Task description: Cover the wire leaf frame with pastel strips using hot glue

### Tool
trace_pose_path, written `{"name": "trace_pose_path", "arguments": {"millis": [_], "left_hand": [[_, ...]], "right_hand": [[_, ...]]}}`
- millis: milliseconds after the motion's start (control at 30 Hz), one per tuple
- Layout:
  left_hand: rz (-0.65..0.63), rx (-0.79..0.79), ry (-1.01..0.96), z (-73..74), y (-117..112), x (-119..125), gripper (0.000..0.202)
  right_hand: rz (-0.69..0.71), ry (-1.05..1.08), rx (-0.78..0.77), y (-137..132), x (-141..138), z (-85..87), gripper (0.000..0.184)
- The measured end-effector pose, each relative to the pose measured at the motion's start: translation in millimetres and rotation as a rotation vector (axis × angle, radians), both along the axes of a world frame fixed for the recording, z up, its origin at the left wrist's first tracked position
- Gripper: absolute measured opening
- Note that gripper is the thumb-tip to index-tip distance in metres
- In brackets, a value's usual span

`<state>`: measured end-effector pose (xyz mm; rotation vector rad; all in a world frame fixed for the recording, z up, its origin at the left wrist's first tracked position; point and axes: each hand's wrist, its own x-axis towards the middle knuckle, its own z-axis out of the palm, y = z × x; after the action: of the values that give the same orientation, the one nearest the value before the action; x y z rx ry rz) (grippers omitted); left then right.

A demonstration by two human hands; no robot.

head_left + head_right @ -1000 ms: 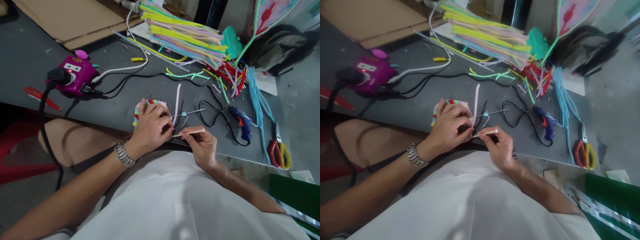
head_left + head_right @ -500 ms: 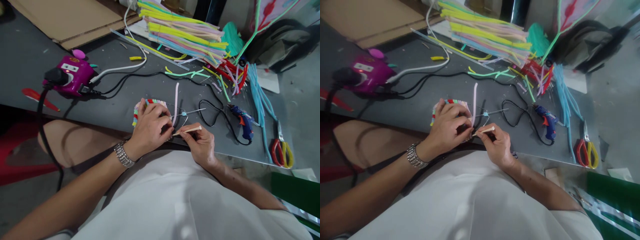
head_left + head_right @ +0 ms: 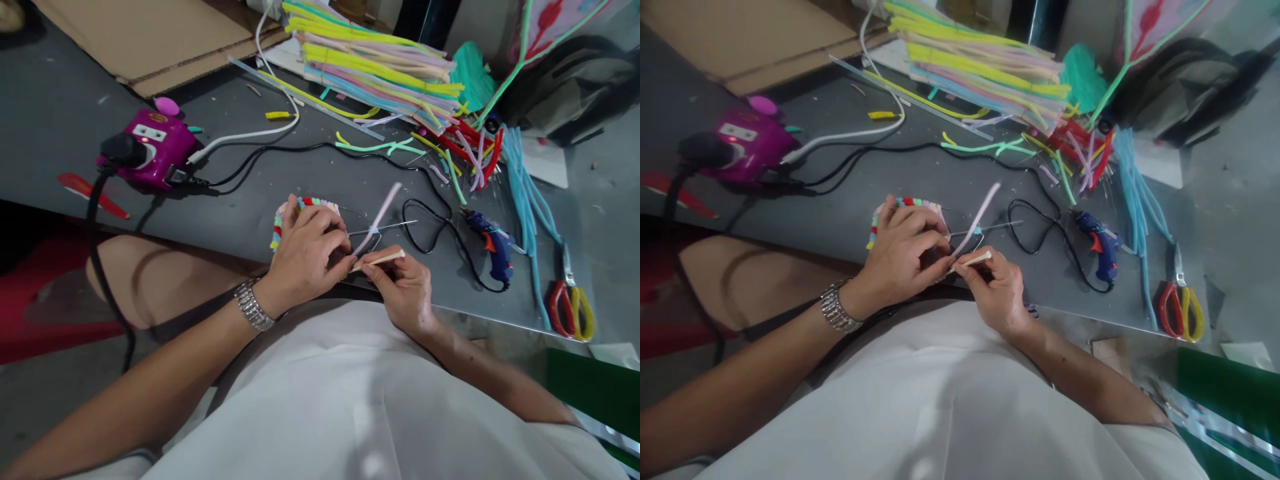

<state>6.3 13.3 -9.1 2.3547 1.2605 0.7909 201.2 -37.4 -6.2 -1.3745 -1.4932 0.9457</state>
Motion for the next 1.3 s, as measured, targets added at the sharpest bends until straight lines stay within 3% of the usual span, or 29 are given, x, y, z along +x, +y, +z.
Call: {"name": "trace_pose_path", "arguments": {"millis": [333, 767, 933, 1133, 1300], "left_hand": [[-0.027, -0.084, -0.036, 0.3, 5, -2, 0.017], [-0.031, -0.003, 0.031, -6.7, 3, -1, 0.019], [-0.038, -0.006, 0.030, -6.0, 4, -1, 0.018], [-0.042, 0.004, 0.027, -6.3, 3, -2, 0.014], [-0.039, 0.009, 0.015, -6.5, 3, -1, 0.015]], "right_hand": [[0.006, 0.009, -0.007, -1, 2, -4.0, 0.006], [0.030, 0.008, 0.086, -5, 7, -10.2, 0.001], [0.058, 0.063, 0.210, -6, 7, -12.0, 0.010], [0.213, -0.170, 0.466, -1, 6, -3.6, 0.022], [0.282, -0.284, 0.561, 2, 6, 1.3, 0.022]]}}
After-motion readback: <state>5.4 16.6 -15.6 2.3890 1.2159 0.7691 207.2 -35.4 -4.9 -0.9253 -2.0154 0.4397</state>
